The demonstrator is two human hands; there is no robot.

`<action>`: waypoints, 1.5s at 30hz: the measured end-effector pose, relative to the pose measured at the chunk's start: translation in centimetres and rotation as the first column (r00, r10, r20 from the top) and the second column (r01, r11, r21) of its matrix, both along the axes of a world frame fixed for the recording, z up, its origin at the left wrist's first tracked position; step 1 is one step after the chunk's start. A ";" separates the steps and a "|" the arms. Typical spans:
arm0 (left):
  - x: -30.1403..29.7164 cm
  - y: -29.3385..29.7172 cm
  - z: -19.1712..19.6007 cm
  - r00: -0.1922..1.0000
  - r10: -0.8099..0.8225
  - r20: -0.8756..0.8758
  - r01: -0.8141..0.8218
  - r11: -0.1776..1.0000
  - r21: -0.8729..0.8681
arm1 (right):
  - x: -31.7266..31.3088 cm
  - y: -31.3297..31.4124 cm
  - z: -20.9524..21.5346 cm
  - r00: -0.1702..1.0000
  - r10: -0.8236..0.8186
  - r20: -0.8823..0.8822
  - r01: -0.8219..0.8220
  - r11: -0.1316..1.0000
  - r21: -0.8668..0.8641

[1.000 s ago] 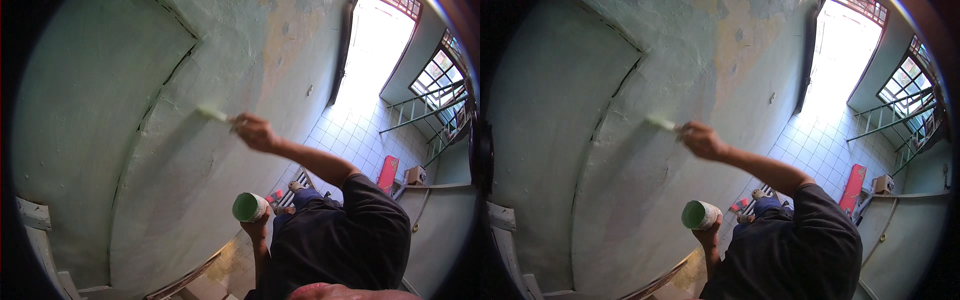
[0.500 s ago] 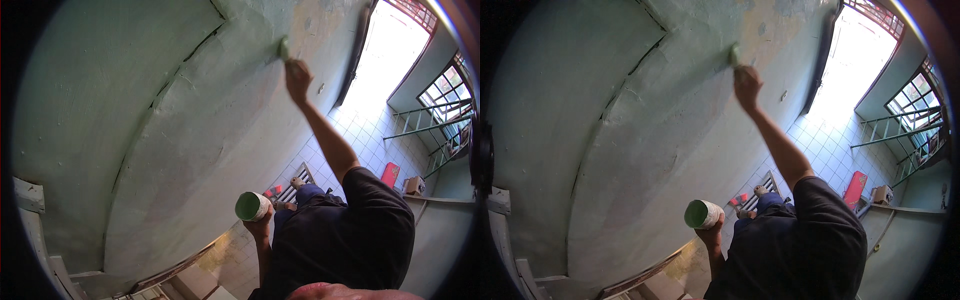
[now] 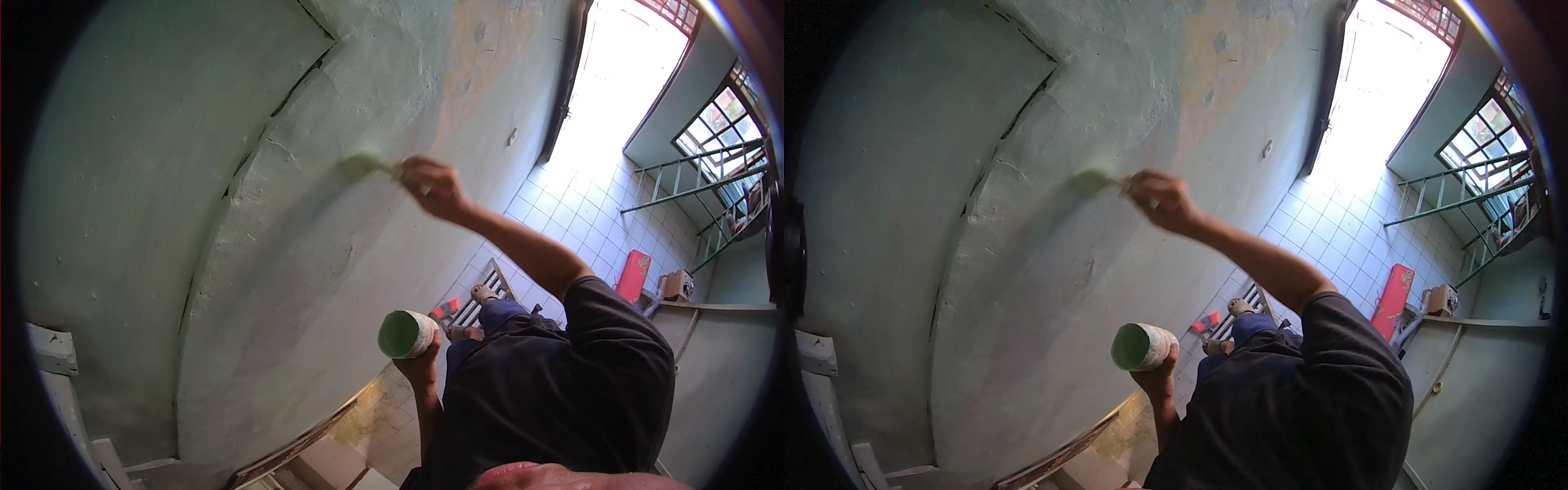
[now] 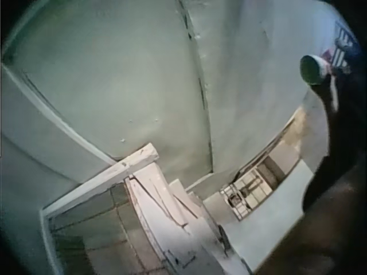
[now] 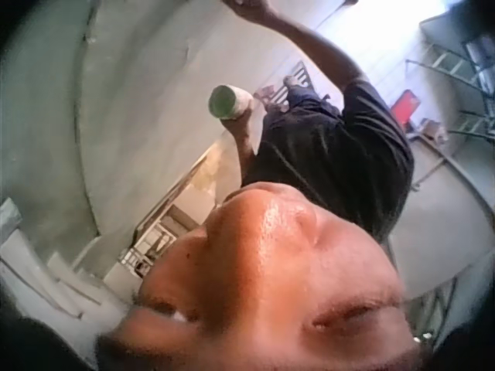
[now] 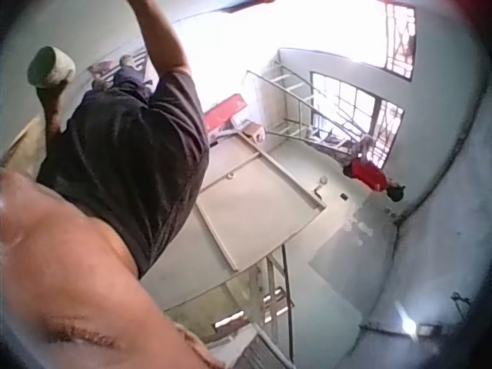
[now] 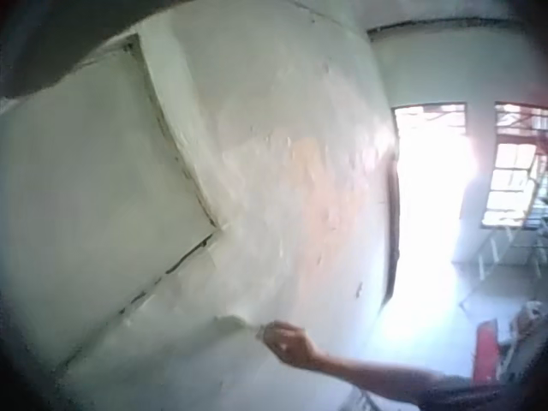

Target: The recorder paints a ceiling with a brush while holding a paint pot, standing on a platform.

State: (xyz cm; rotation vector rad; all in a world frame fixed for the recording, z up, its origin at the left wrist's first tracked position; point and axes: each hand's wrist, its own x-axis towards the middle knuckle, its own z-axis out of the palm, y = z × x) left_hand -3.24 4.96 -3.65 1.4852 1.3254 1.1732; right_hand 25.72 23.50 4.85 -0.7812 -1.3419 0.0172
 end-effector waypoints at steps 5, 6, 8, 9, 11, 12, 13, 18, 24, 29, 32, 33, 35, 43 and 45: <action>-0.5 -0.3 0.1 1.000 -0.005 0.004 0.005 1.000 -0.012 | 10.6 3.0 -2.8 0.910 -0.414 0.008 0.414 0.909 -0.050; -0.6 -0.4 0.1 1.000 0.003 0.023 -0.003 1.000 -0.018 | 12.7 3.5 -2.5 0.859 -0.511 -0.018 0.511 0.860 -0.007; -0.7 -0.3 0.0 1.000 -0.003 0.002 0.003 0.999 -0.039 | 16.4 3.9 -1.9 0.839 -0.491 -0.232 0.475 0.871 -0.125; -0.7 -0.4 0.1 1.000 -0.004 0.007 0.004 0.999 -0.042 | 17.4 4.0 -1.6 0.785 -0.540 -0.305 0.523 0.841 -0.142; -0.8 -0.6 0.2 1.000 0.014 0.009 -0.014 0.999 -0.034 | 17.7 4.5 -1.4 0.677 -0.659 -0.329 0.654 0.743 -0.142; -0.8 -0.7 0.2 1.000 0.019 0.010 -0.019 0.999 -0.032 | 17.0 4.7 -1.4 0.607 -0.699 -0.379 0.673 0.705 -0.223; -0.9 -0.8 0.3 0.999 0.033 0.027 -0.031 0.998 -0.050 | 15.2 5.1 -1.7 0.634 -0.752 -0.182 0.743 0.657 -0.126; -1.0 -0.8 0.0 0.998 0.062 0.010 -0.062 0.998 -0.031 | 0.1 4.1 -3.5 0.824 -0.526 -0.209 0.532 0.846 -0.031; -0.2 -0.2 -0.1 1.000 0.029 -0.011 -0.029 0.999 -0.040 | -8.7 -3.5 -0.8 0.974 0.226 0.018 -0.226 0.974 0.018; 0.2 -0.2 0.0 1.000 0.005 -0.019 -0.006 0.997 -0.072 | -3.8 -1.2 -1.0 0.994 0.104 -0.023 -0.105 0.994 -0.034; -0.1 -0.3 -0.2 0.999 0.003 -0.045 -0.006 0.998 -0.060 | 3.1 1.3 -2.4 0.998 -0.048 0.047 0.050 0.997 -0.052; -0.2 -0.3 -0.2 0.999 0.024 -0.021 -0.026 0.998 -0.058 | 5.2 2.0 -2.5 0.982 -0.159 0.098 0.160 0.987 -0.002; -0.5 -0.5 -0.3 0.999 0.031 -0.036 -0.032 0.999 -0.027 | 9.2 2.7 -2.1 0.880 -0.466 0.094 0.461 0.885 0.069; -0.9 -1.6 -0.8 0.987 0.158 0.030 -0.158 0.987 -0.007 | 0.7 3.0 -0.4 0.805 -0.591 -0.052 0.592 0.797 0.115; -0.9 -1.8 -1.2 0.985 0.171 0.027 -0.171 0.985 -0.006 | -6.7 2.2 -1.9 0.883 -0.470 0.012 0.464 0.876 0.132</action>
